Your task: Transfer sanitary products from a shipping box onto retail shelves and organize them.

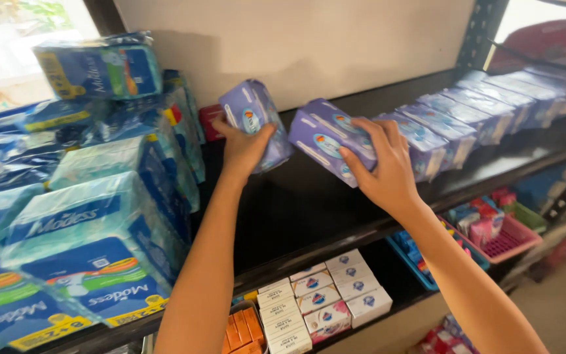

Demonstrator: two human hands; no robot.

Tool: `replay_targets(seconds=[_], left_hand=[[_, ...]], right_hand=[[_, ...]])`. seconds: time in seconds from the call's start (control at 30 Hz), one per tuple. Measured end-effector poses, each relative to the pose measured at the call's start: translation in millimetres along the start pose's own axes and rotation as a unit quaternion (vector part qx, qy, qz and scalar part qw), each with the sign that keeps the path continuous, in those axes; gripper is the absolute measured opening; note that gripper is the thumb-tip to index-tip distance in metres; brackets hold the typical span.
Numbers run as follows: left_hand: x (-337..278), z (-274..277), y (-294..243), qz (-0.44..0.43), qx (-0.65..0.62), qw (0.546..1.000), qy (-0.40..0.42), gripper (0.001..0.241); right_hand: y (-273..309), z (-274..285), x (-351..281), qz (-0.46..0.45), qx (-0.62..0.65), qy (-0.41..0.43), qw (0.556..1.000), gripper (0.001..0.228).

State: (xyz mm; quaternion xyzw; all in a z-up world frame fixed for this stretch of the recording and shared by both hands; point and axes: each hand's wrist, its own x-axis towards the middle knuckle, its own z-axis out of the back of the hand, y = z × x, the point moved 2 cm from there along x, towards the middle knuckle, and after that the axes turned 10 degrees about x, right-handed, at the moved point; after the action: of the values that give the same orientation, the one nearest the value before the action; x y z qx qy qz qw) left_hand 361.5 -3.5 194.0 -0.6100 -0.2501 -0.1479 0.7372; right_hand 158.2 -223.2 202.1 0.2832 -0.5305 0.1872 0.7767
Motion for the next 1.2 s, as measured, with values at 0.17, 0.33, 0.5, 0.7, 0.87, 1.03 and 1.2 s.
replay_targets(seconds=[0.17, 0.33, 0.5, 0.7, 0.87, 1.03, 1.2], left_hand=[[26, -15, 71, 0.047, 0.2, 0.973, 0.107, 0.125], [37, 5, 92, 0.129, 0.328, 0.929, 0.116, 0.11], [9, 26, 39, -0.024, 0.297, 0.955, 0.008, 0.088], [-31, 15, -39, -0.245, 0.4, 0.883, 0.017, 0.015], [-61, -4, -67, -0.431, 0.237, 0.857, 0.155, 0.022], [-65, -19, -54, -0.437, 0.278, 0.826, 0.222, 0.028], [-67, -21, -53, -0.409, 0.307, 0.827, 0.235, 0.03]], right_hand=[[-7, -1, -2, 0.036, -0.03, 0.038, 0.998, 0.045], [-11, -3, -5, 0.01, -0.073, 0.072, 0.995, 0.046], [3, 3, -20, 0.062, -0.163, 0.105, 0.979, 0.061], [24, 7, -32, -0.043, -0.128, 0.158, 0.978, 0.063], [58, 24, -50, 0.035, -0.175, 0.105, 0.978, 0.068], [58, 109, -186, -0.129, -0.121, -0.064, 0.982, 0.032], [-15, 211, -561, -0.395, -0.467, 0.066, 0.788, 0.064]])
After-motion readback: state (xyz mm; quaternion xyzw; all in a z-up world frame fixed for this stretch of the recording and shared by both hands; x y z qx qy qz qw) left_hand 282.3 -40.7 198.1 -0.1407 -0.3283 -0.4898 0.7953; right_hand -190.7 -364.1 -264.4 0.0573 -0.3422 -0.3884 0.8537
